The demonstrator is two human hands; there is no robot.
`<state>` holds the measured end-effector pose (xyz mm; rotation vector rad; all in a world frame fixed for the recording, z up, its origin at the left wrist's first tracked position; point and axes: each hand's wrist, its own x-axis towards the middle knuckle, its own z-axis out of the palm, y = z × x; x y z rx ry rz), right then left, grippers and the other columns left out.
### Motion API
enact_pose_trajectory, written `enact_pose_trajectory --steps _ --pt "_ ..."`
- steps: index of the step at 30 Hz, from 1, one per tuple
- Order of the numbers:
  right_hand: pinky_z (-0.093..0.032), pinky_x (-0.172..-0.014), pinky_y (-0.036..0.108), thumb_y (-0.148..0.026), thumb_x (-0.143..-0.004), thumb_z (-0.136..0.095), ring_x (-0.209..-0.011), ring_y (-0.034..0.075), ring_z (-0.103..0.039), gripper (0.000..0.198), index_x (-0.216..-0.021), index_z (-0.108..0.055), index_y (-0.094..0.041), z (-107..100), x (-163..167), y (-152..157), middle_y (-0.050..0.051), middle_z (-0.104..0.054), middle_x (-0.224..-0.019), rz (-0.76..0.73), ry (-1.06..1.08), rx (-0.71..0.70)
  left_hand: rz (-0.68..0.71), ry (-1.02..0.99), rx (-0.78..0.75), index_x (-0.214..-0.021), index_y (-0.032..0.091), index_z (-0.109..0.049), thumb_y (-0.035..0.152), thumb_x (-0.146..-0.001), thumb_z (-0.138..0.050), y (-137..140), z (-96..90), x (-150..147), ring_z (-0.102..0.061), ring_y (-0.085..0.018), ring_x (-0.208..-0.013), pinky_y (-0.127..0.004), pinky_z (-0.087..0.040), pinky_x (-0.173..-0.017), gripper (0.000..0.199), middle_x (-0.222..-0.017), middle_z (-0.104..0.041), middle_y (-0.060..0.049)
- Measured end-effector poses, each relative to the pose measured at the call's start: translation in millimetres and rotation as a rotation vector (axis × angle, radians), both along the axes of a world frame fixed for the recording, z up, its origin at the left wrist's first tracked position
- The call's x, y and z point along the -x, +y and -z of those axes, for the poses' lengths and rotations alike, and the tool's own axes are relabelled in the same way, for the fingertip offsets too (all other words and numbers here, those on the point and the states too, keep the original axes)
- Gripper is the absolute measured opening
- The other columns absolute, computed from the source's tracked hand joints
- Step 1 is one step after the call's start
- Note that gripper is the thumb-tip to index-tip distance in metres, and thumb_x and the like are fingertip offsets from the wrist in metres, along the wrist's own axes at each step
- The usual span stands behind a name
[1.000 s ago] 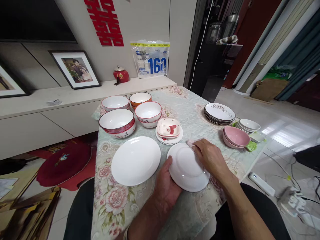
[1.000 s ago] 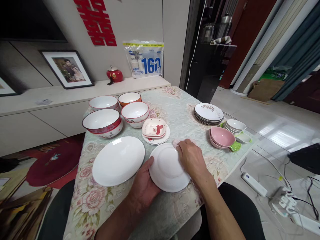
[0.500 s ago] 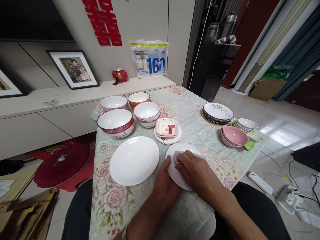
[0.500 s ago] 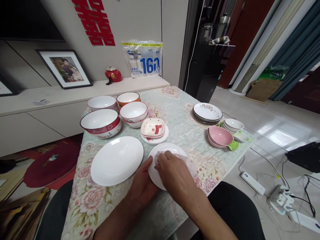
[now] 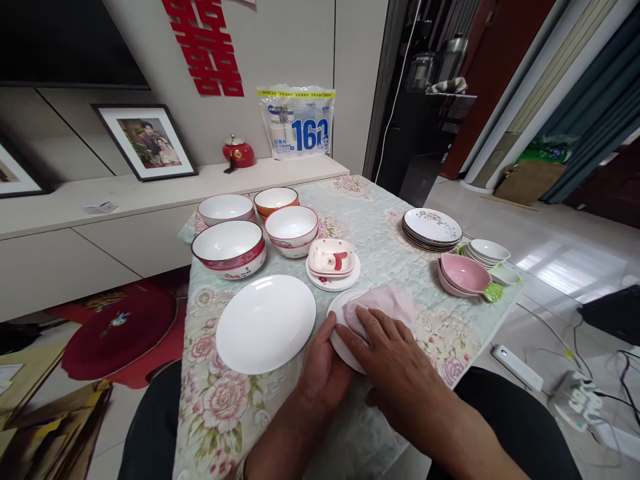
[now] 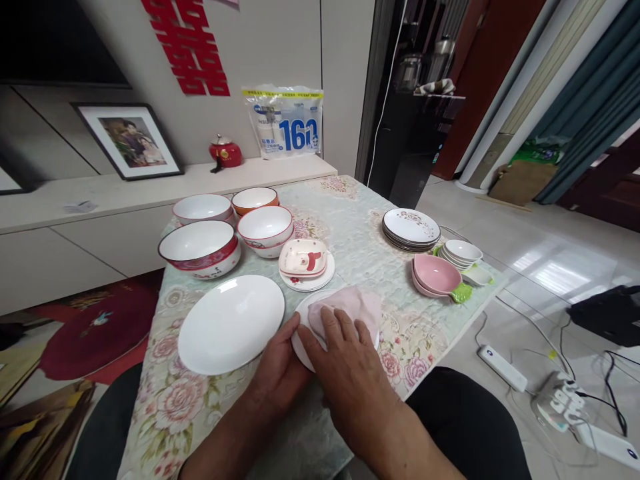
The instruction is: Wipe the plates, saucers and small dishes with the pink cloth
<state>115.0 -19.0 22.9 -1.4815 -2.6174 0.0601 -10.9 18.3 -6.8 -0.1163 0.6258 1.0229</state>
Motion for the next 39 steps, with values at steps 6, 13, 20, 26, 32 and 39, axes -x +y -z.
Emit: enact_pose_trajectory --steps 6,13,20,26,32,39 --pt "-0.054 -0.095 0.055 -0.006 -0.084 -0.057 -0.126 0.039 -0.054 0.06 -0.142 -0.049 -0.018 -1 7 1 0.021 -0.054 -0.142 -0.024 -0.076 -0.194 -0.029 -0.026 -0.022 -0.128 0.005 -0.058 0.031 -0.096 -0.045 0 -4.3 3 -0.061 -0.028 -0.12 -0.04 -0.042 -0.108 0.043 -0.119 -0.07 -0.016" --pt "-0.056 -0.081 0.046 -0.001 -0.085 -0.049 -0.104 0.03 -0.061 0.05 -0.131 -0.057 -0.02 -18 -6 8 0.013 -0.065 -0.12 -0.005 0.007 -0.237 -0.009 -0.06 -0.115 -0.122 0.008 -0.062 0.041 -0.097 -0.039 -2 -4.1 6 -0.06 -0.029 -0.121 -0.04 -0.043 -0.105 0.048 -0.121 -0.069 -0.016" --pt "-0.053 -0.083 0.038 -0.003 -0.094 -0.037 -0.1 0.023 -0.061 0.05 -0.135 -0.056 -0.025 -26 -28 23 0.01 -0.068 -0.11 0.096 0.249 -0.321 -0.005 0.116 -0.135 -0.119 0.005 -0.061 0.036 -0.095 -0.045 0 1.3 4 -0.068 -0.027 -0.102 -0.043 -0.048 -0.1 0.043 -0.117 -0.069 -0.02" --pt "-0.052 -0.094 0.038 -0.018 -0.097 -0.048 -0.108 0.022 -0.065 0.036 -0.129 -0.063 -0.028 -32 -48 34 0.006 -0.07 -0.119 0.156 0.654 -0.268 -0.045 0.278 -0.136 -0.108 0.008 -0.063 0.024 -0.088 -0.059 -4 0.8 1 -0.069 -0.026 -0.101 -0.041 -0.05 -0.098 0.026 -0.112 -0.07 -0.019" --pt "-0.056 -0.09 0.045 -0.037 -0.08 -0.074 -0.103 0.028 -0.068 0.034 -0.113 -0.073 -0.03 -19 -68 47 0.003 -0.075 -0.111 0.477 1.044 -0.084 -0.038 0.52 -0.287 -0.103 0.012 -0.067 0.026 -0.076 -0.075 -11 3.0 -5 -0.066 -0.019 -0.082 -0.034 -0.05 -0.083 0.032 -0.086 -0.071 -0.007" --pt "-0.061 -0.066 0.043 -0.037 -0.064 -0.085 -0.076 0.029 -0.073 0.058 -0.117 -0.069 -0.02 -17 -74 55 0.009 -0.077 -0.097 0.613 1.498 0.422 -0.015 0.554 -0.475 -0.099 0.015 -0.073 0.032 -0.071 -0.08 -14 4.9 -7 -0.065 -0.024 -0.097 -0.035 -0.047 -0.089 0.033 -0.102 -0.075 -0.009"
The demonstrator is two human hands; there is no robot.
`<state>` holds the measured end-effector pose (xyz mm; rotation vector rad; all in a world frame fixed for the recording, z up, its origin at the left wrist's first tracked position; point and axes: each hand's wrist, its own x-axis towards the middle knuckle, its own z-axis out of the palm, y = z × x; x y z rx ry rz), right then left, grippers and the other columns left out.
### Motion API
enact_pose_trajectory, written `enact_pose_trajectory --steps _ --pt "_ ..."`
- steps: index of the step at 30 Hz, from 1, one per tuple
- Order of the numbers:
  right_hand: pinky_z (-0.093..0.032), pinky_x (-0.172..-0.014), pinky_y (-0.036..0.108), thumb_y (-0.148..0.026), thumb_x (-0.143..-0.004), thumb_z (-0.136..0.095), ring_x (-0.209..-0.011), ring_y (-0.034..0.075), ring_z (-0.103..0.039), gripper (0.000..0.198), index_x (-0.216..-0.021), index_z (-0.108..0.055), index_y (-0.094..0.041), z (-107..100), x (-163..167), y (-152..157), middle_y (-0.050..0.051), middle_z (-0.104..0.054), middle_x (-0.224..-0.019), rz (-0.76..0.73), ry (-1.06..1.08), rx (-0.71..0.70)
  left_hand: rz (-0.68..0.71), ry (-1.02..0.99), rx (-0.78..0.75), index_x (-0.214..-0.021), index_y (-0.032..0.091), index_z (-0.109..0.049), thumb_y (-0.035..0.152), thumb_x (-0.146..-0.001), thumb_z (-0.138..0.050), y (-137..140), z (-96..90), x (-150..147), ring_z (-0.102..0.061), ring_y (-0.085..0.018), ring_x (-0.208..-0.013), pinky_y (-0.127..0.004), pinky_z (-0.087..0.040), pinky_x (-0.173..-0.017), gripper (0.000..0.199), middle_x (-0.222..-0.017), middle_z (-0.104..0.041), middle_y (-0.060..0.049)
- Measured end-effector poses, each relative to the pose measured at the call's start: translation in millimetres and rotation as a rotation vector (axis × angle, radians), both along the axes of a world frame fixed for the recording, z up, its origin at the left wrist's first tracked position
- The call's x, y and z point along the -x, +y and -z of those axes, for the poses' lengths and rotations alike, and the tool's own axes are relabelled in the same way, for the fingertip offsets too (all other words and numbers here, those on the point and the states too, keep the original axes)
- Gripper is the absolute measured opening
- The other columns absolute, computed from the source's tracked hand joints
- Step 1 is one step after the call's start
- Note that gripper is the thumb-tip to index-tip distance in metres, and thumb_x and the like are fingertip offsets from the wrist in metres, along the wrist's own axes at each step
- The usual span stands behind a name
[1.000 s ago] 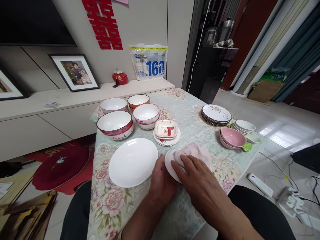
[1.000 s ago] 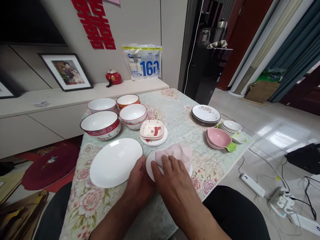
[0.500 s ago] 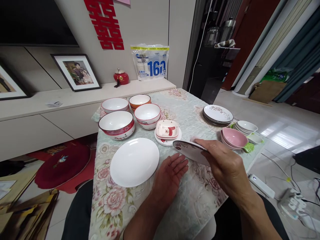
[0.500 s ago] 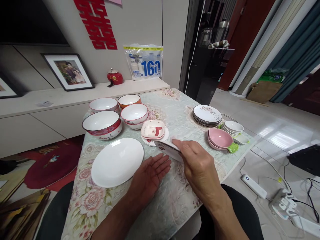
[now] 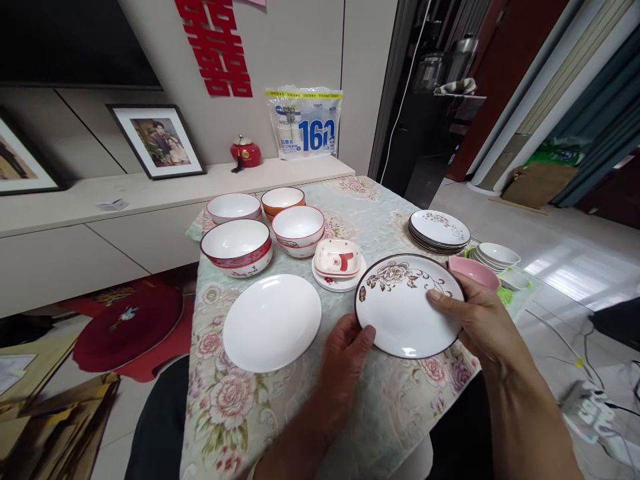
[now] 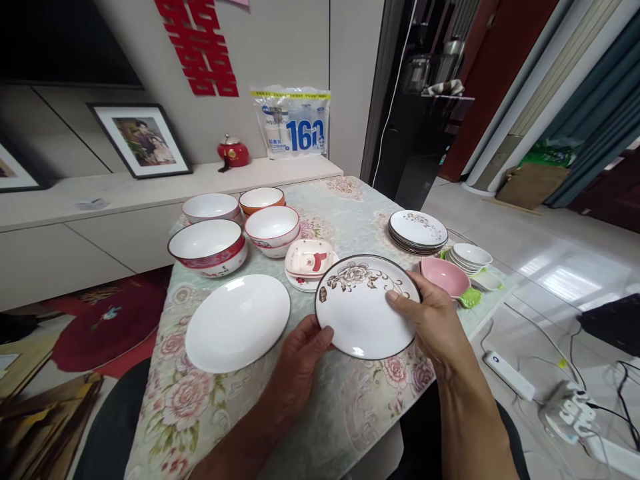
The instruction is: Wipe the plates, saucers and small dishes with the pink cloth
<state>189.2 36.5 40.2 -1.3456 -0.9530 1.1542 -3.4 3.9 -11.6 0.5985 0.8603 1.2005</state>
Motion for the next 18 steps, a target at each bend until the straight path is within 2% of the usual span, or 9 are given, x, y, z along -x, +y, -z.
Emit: enact_pose_trajectory --steps 3,6,8,11,14,18 --pt "-0.061 -0.066 0.041 -0.036 -0.063 -0.085 -0.076 0.028 -0.074 0.064 -0.122 -0.065 -0.017 0 7 -1 0.011 -0.077 -0.099 -0.125 0.075 0.068 0.047 -0.159 0.073 -0.111 0.014 -0.072 0.03 -0.071 -0.082 -4 -2.1 -4 -0.064 -0.03 -0.11 -0.041 -0.045 -0.1 0.044 -0.11 -0.075 -0.012" --pt "-0.061 -0.067 0.041 -0.036 -0.065 -0.084 -0.077 0.028 -0.073 0.065 -0.124 -0.063 -0.019 6 12 2 0.01 -0.077 -0.101 -0.205 0.076 0.103 0.016 -0.245 0.189 -0.111 0.015 -0.071 0.025 -0.069 -0.083 -6 -3.3 -6 -0.064 -0.032 -0.114 -0.044 -0.046 -0.102 0.044 -0.109 -0.076 -0.013" --pt "-0.06 -0.069 0.041 -0.039 -0.068 -0.083 -0.08 0.028 -0.073 0.065 -0.126 -0.062 -0.019 12 11 6 0.01 -0.076 -0.104 -0.221 0.003 0.098 0.008 -0.274 0.238 -0.11 0.014 -0.071 0.021 -0.069 -0.082 -6 -3.6 -5 -0.064 -0.032 -0.115 -0.044 -0.048 -0.101 0.044 -0.108 -0.076 -0.013" --pt "-0.057 -0.078 0.042 -0.045 -0.073 -0.077 -0.093 0.028 -0.071 0.061 -0.126 -0.064 -0.018 19 6 13 0.012 -0.073 -0.112 -0.127 -0.249 0.024 0.006 -0.28 0.299 -0.112 0.013 -0.069 0.017 -0.07 -0.08 -4 -3.4 -2 -0.065 -0.032 -0.114 -0.044 -0.05 -0.099 0.044 -0.108 -0.076 -0.014" --pt "-0.05 -0.093 0.046 -0.051 -0.081 -0.067 -0.109 0.029 -0.064 0.052 -0.122 -0.068 -0.019 21 -1 17 0.011 -0.07 -0.12 0.077 -0.493 -0.11 0.01 -0.257 0.354 -0.114 0.012 -0.067 0.014 -0.073 -0.074 -2 -2.5 0 -0.066 -0.031 -0.111 -0.044 -0.053 -0.095 0.042 -0.111 -0.074 -0.015" --pt "-0.042 -0.101 0.047 -0.052 -0.091 -0.055 -0.117 0.029 -0.059 0.045 -0.12 -0.069 -0.021 12 -1 10 0.01 -0.068 -0.121 0.224 -0.61 -0.348 0.028 -0.206 0.38 -0.114 0.012 -0.066 0.013 -0.075 -0.07 -3 -1.6 0 -0.067 -0.03 -0.108 -0.044 -0.054 -0.093 0.039 -0.113 -0.073 -0.015"
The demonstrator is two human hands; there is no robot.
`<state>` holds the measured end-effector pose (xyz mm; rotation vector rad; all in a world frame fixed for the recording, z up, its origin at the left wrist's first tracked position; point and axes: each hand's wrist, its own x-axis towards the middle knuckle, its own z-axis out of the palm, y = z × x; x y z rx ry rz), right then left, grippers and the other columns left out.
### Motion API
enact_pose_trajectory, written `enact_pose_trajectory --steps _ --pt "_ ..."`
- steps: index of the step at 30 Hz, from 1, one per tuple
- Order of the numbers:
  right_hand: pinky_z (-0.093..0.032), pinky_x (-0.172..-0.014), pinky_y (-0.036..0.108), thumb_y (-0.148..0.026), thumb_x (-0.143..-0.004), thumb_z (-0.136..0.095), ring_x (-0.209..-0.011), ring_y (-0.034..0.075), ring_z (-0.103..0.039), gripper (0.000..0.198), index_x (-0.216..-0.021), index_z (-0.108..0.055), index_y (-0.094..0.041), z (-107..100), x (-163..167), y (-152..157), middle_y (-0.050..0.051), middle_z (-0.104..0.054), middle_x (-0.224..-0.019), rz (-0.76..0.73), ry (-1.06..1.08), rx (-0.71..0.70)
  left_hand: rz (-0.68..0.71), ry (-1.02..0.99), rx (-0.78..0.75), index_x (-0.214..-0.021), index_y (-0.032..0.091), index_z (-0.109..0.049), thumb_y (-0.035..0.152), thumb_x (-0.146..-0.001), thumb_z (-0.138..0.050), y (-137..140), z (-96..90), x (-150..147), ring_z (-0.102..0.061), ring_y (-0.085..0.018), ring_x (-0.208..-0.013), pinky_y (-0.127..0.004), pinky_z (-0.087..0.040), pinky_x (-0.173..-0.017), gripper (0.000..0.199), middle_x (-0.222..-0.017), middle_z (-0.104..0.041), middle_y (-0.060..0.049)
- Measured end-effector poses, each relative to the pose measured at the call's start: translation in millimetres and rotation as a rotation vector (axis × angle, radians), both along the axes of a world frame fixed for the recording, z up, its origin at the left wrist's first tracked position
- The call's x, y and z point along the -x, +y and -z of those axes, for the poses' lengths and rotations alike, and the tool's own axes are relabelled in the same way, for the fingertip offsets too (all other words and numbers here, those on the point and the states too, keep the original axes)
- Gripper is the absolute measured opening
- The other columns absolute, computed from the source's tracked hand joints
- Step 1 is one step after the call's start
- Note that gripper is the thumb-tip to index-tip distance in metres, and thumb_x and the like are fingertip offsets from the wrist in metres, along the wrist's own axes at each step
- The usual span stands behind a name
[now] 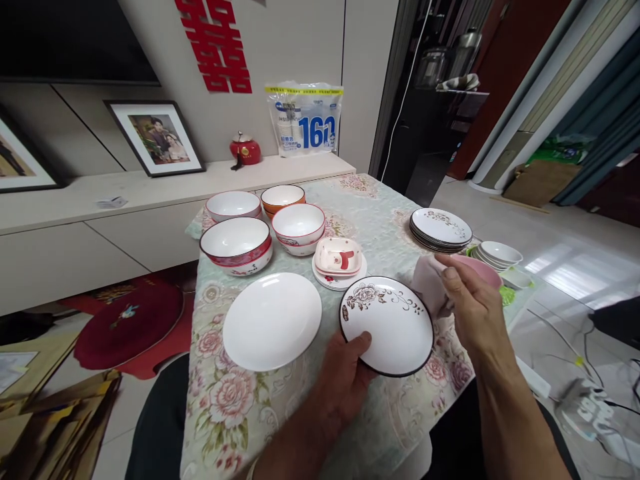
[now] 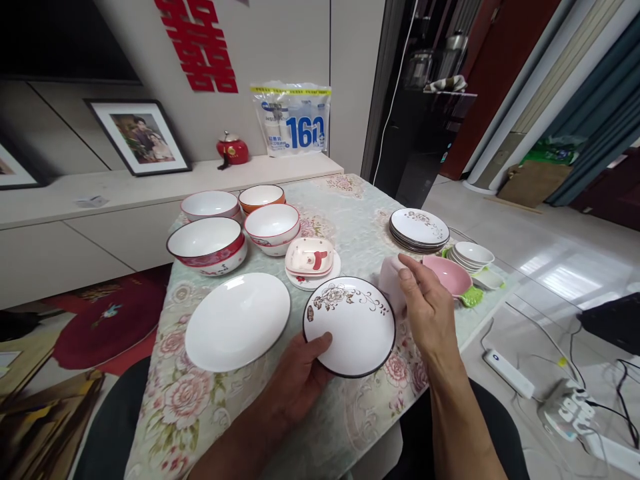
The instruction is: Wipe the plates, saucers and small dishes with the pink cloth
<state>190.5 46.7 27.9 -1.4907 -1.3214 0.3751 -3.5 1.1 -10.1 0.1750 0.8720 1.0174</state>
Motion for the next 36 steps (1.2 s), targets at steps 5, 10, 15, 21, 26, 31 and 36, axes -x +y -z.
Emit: enact_pose_trajectory --steps 5,10,15,21,26,31,36 --pt "-0.047 -0.093 0.043 -0.041 -0.098 -0.047 -0.11 0.026 -0.06 0.037 -0.124 -0.067 -0.024 -8 14 -9 0.009 -0.066 -0.117 -0.024 -0.172 -0.152 0.056 0.031 -0.022 -0.108 0.011 -0.069 0.016 -0.073 -0.073 0 -0.9 -1 -0.066 -0.032 -0.108 -0.046 -0.052 -0.094 0.036 -0.11 -0.074 -0.016" --pt "-0.047 -0.093 0.042 -0.037 -0.099 -0.046 -0.106 0.025 -0.061 0.031 -0.117 -0.071 -0.029 -1 13 -9 0.006 -0.07 -0.109 -0.461 -0.485 0.176 0.061 0.035 -0.051 -0.111 0.011 -0.067 0.018 -0.072 -0.073 0 -3.4 -1 -0.064 -0.032 -0.109 -0.046 -0.051 -0.093 0.04 -0.108 -0.074 -0.016" --pt "-0.048 -0.09 0.04 -0.027 -0.095 -0.054 -0.104 0.025 -0.059 0.026 -0.111 -0.074 -0.028 12 12 -7 0.007 -0.068 -0.11 -0.502 -0.684 0.313 0.046 0.055 -0.128 -0.125 0.017 -0.059 0.009 -0.067 -0.064 -1 -6.9 0 -0.064 -0.028 -0.104 -0.038 -0.053 -0.085 0.059 -0.116 -0.071 -0.012" --pt "-0.049 -0.078 0.031 -0.018 -0.094 -0.053 -0.087 0.018 -0.061 0.026 -0.106 -0.074 -0.024 7 44 -13 0.006 -0.061 -0.1 -0.491 -0.67 0.355 0.1 0.037 -0.221 -0.127 0.02 -0.057 0.001 -0.056 -0.052 0 -8.7 5 -0.06 -0.017 -0.078 -0.026 -0.049 -0.066 0.074 -0.108 -0.07 -0.007" --pt "-0.047 -0.082 0.026 -0.012 -0.089 -0.057 -0.093 0.016 -0.061 0.028 -0.104 -0.074 -0.03 -2 39 -17 0.001 -0.063 -0.098 -0.828 -0.552 0.312 0.1 -0.008 -0.217 -0.119 0.019 -0.06 0.0 -0.05 -0.05 2 -7.8 6 -0.058 -0.015 -0.074 -0.023 -0.044 -0.062 0.072 -0.102 -0.069 -0.006" --pt "-0.046 -0.079 0.031 -0.017 -0.092 -0.052 -0.088 0.02 -0.062 0.029 -0.111 -0.073 -0.023 14 24 1 0.007 -0.063 -0.095 -0.386 -0.663 0.413 0.117 0.018 -0.209 -0.125 0.02 -0.058 0.001 -0.051 -0.051 2 -9.8 6 -0.057 -0.016 -0.077 -0.024 -0.043 -0.061 0.077 -0.106 -0.068 -0.006" --pt "-0.044 -0.074 0.029 -0.018 -0.095 -0.05 -0.087 0.02 -0.059 0.029 -0.118 -0.069 -0.02 25 56 5 0.009 -0.059 -0.098 -0.352 -0.694 0.306 0.127 0.015 -0.223 -0.123 0.022 -0.058 0.0 -0.05 -0.05 1 -10.2 8 -0.053 -0.014 -0.075 -0.024 -0.041 -0.06 0.076 -0.096 -0.064 -0.003"
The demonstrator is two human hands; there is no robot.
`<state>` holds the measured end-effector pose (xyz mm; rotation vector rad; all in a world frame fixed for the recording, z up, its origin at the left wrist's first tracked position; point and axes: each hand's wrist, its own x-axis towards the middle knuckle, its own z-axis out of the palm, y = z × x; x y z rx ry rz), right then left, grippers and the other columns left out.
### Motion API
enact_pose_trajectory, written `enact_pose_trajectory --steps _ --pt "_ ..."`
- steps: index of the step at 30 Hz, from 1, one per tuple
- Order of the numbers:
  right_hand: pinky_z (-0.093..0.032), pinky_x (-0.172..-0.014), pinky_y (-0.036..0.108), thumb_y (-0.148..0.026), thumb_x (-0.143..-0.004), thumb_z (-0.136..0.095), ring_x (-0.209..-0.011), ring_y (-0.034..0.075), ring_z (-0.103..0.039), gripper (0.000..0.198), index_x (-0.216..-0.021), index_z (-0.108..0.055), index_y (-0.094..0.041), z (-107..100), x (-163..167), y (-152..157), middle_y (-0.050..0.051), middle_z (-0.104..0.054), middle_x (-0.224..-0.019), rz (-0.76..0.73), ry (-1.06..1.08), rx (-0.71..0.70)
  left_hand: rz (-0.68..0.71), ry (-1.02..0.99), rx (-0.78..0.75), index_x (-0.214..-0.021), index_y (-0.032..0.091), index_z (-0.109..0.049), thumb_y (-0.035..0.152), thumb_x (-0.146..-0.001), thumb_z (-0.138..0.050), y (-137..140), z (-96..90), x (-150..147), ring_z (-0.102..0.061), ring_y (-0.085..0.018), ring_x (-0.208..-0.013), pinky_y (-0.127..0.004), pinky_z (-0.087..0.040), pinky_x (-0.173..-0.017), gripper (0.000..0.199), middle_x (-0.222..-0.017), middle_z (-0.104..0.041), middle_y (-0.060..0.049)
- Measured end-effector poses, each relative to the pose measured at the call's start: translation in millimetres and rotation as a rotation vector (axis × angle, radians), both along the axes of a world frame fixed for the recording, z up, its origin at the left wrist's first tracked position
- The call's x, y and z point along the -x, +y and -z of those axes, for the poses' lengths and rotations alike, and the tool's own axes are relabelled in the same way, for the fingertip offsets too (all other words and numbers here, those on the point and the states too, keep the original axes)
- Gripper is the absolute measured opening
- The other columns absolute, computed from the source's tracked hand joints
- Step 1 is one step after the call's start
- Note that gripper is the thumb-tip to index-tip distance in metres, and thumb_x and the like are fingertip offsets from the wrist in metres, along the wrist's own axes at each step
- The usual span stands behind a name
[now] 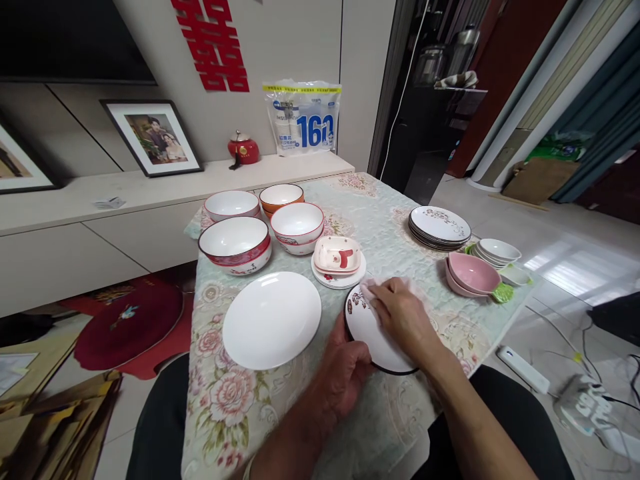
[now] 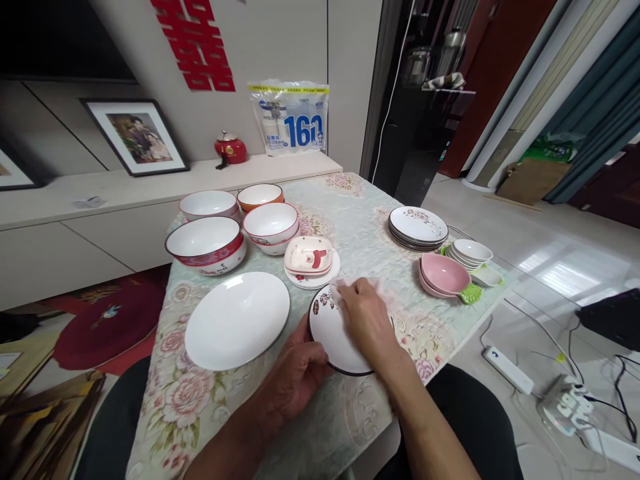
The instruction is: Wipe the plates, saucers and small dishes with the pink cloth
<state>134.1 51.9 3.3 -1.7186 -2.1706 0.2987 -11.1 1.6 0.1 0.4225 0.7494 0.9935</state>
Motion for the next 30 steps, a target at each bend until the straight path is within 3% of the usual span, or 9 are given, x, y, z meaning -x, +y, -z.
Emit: enact_pose_trajectory --steps 5,8,11,16,19,23,26,30 --pt "-0.045 -0.081 0.027 -0.014 -0.093 -0.057 -0.091 0.017 -0.058 0.024 -0.108 -0.072 -0.025 -20 2 -10 0.003 -0.062 -0.094 -0.424 0.219 0.14 -0.007 0.007 0.013 -0.115 0.02 -0.058 0.0 -0.05 -0.05 0 2.7 -1 -0.053 -0.014 -0.074 -0.026 -0.04 -0.061 0.068 -0.088 -0.061 -0.001" --pt "-0.045 -0.086 0.027 -0.013 -0.09 -0.063 -0.095 0.016 -0.059 0.025 -0.107 -0.073 -0.027 -25 -8 -12 0.001 -0.066 -0.096 -0.553 0.314 0.246 -0.02 0.013 0.02 -0.114 0.02 -0.057 0.0 -0.048 -0.05 0 3.2 -2 -0.053 -0.015 -0.073 -0.026 -0.038 -0.059 0.069 -0.088 -0.062 -0.001" --pt "-0.046 -0.088 0.029 -0.015 -0.092 -0.061 -0.099 0.017 -0.058 0.029 -0.117 -0.071 -0.027 -15 -3 -8 0.003 -0.064 -0.101 -0.472 0.332 0.16 -0.012 0.024 0.03 -0.118 0.021 -0.057 0.0 -0.049 -0.051 0 2.4 -2 -0.051 -0.013 -0.07 -0.025 -0.036 -0.058 0.072 -0.084 -0.06 0.0" --pt "-0.046 -0.081 0.03 -0.019 -0.098 -0.049 -0.091 0.019 -0.056 0.036 -0.131 -0.062 -0.024 5 12 4 0.007 -0.055 -0.101 -0.187 0.167 -0.029 -0.014 0.033 0.017 -0.127 0.023 -0.053 0.0 -0.048 -0.051 1 0.3 -2 -0.051 -0.014 -0.071 -0.025 -0.037 -0.059 0.082 -0.084 -0.061 0.001" --pt "-0.042 -0.07 0.029 -0.022 -0.098 -0.048 -0.081 0.019 -0.054 0.033 -0.127 -0.064 -0.021 8 3 9 0.008 -0.053 -0.095 0.01 -0.017 -0.05 -0.015 0.031 0.029 -0.13 0.025 -0.052 0.0 -0.046 -0.05 0 0.9 -3 -0.052 -0.015 -0.073 -0.025 -0.039 -0.059 0.088 -0.091 -0.063 -0.001" --pt "-0.032 -0.058 0.028 -0.024 -0.099 -0.046 -0.066 0.015 -0.047 0.025 -0.109 -0.068 -0.017 5 -14 10 0.008 -0.051 -0.091 0.198 -0.229 -0.035 -0.017 0.031 0.029 -0.132 0.025 -0.051 0.0 -0.046 -0.05 0 1.4 -3 -0.052 -0.015 -0.076 -0.025 -0.038 -0.06 0.09 -0.102 -0.066 -0.003" --pt "-0.03 -0.057 0.028 -0.021 -0.098 -0.045 -0.065 0.015 -0.045 0.024 -0.105 -0.068 -0.016 4 -13 9 0.007 -0.05 -0.09 0.2 -0.248 -0.046 -0.016 0.032 0.038 -0.131 0.025 -0.052 0.0 -0.045 -0.05 1 0.1 -3 -0.051 -0.014 -0.075 -0.024 -0.037 -0.058 0.09 -0.102 -0.066 -0.003" --pt "-0.04 -0.068 0.027 -0.017 -0.098 -0.046 -0.081 0.017 -0.052 0.032 -0.123 -0.064 -0.024 6 3 8 0.006 -0.05 -0.096 -0.078 -0.006 -0.08 -0.005 0.025 0.04 -0.13 0.024 -0.053 0.0 -0.046 -0.051 2 0.3 -2 -0.05 -0.014 -0.072 -0.023 -0.037 -0.058 0.087 -0.093 -0.064 -0.002"
